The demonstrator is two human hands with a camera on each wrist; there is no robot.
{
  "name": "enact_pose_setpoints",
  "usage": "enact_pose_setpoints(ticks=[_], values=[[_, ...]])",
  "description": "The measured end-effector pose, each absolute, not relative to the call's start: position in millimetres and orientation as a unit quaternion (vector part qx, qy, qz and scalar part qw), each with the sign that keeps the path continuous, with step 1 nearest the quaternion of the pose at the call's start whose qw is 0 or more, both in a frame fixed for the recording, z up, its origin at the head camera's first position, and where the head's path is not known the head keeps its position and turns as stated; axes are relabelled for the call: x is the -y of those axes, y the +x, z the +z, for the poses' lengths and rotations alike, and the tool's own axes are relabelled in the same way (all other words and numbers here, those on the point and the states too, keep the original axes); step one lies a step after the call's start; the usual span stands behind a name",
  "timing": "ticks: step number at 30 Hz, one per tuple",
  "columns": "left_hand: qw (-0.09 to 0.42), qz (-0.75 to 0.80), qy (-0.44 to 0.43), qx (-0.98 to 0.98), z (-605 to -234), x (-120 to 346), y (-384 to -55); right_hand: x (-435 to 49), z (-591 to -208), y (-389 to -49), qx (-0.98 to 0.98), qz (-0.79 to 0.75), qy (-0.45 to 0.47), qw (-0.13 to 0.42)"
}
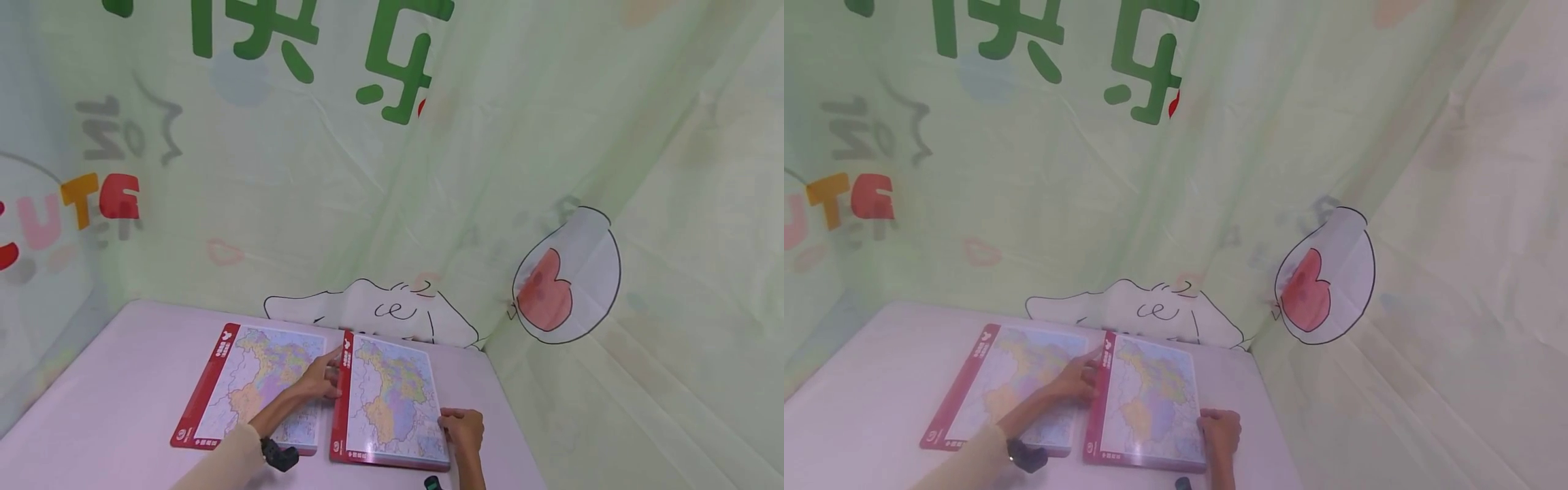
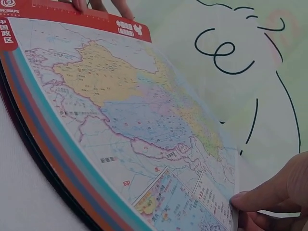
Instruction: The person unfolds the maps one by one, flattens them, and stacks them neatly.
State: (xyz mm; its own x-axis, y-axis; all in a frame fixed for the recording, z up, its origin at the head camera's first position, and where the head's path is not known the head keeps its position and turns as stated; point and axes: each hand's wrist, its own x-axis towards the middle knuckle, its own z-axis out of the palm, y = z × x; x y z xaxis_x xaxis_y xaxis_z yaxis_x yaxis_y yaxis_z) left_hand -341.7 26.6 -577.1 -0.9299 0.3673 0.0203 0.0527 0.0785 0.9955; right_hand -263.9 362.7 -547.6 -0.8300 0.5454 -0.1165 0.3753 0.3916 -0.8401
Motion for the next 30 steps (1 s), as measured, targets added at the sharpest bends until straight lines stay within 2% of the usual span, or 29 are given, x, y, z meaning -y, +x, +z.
enact_pose_setpoints(ticks=[18, 30], values=[[0.123, 0.689, 0.117, -0.705, -584, -3, -342, -359, -553, -283, 0.783, 0.56, -0.259, 0.078], [0.109, 0.689, 0.157, -0.699, -589, 24, -348, -346, -538, -293, 0.794, 0.547, -0.253, 0.081]])
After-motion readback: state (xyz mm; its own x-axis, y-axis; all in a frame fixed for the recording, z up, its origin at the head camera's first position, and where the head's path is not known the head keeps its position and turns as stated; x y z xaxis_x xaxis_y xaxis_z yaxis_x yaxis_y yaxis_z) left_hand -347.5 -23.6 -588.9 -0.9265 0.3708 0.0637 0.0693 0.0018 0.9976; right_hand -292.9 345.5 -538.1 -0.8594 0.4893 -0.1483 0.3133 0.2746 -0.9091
